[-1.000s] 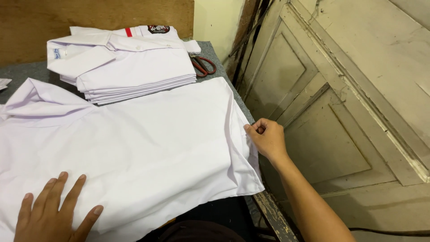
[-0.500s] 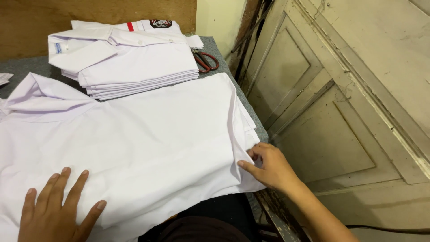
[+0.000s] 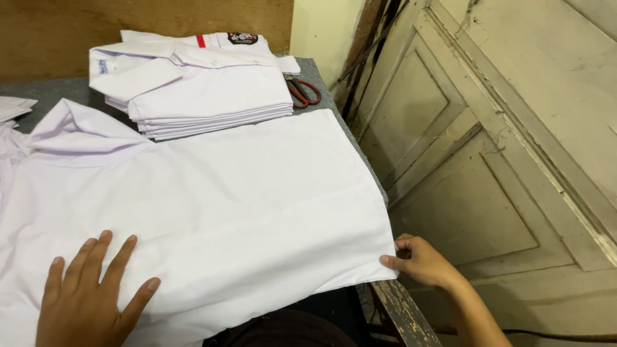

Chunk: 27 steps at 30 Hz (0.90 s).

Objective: Folding and stacking white school shirts on a work surface in a garment factory.

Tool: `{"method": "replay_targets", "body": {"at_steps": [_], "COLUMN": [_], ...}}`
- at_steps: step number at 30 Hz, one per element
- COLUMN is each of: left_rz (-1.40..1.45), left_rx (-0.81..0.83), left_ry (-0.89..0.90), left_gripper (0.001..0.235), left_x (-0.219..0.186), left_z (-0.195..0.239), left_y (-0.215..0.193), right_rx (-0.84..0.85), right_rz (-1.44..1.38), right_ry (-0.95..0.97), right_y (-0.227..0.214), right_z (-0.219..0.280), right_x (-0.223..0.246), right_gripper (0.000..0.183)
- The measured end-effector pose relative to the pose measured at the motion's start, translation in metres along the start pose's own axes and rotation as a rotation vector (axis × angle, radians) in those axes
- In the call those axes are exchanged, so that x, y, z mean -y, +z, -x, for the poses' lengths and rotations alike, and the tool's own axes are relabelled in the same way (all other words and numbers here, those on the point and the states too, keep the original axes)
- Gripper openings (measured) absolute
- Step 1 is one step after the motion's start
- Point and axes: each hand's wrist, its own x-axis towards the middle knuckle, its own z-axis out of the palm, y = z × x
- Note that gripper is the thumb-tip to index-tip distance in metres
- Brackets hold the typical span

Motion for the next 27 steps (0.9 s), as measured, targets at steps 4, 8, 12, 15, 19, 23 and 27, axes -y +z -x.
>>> {"method": "replay_targets", "body": {"at_steps": [4,8,12,15,19,23,27], "left_rz": [0.107,0.018,0.042,0.177,0.455,0.486,0.411], "left_rx": [0.065,0.001,-0.082,0.033,0.284,0.351,0.461], "left_ry": [-0.009,0.02,0.097,0.058,-0.06,-0.068,0.022], "left_gripper": [0.077,0.075,0.072,0.075,0.07,0.063,0.07], "left_x": [-0.002,-0.004,-0.003,0.007,0.019,0.005,-0.04], "left_z": [-0.002,-0.007,-0.011,-0.01,-0.028,-0.096,-0.154], "left_y": [-0.011,-0.019,-0.022,-0.017,-0.019,-0.012,-0.005], "right_rx": [0.257,0.311,0.121,-0.04,-0.546,-0.543,-0.186], "right_rz": [-0.078,-0.132,-0.014,0.243,0.327,0.365,0.519], "right_ry": [-0.219,-0.177,-0.048,-0.029,-0.267,-0.629,-0.918], "right_y": [-0.008,-0.003,-0.012,-0.022,-0.018,0.027,0.081], "right_z": [-0.003,-0.007,0.003,-0.005,-0.004,-0.038,-0.067], "right_x": [-0.024,-0.042,-0.034,-0.028,0.041,0.136,0.233], "right_gripper": [0.036,0.018,0.017,0.04,0.042,0.051,0.058]}}
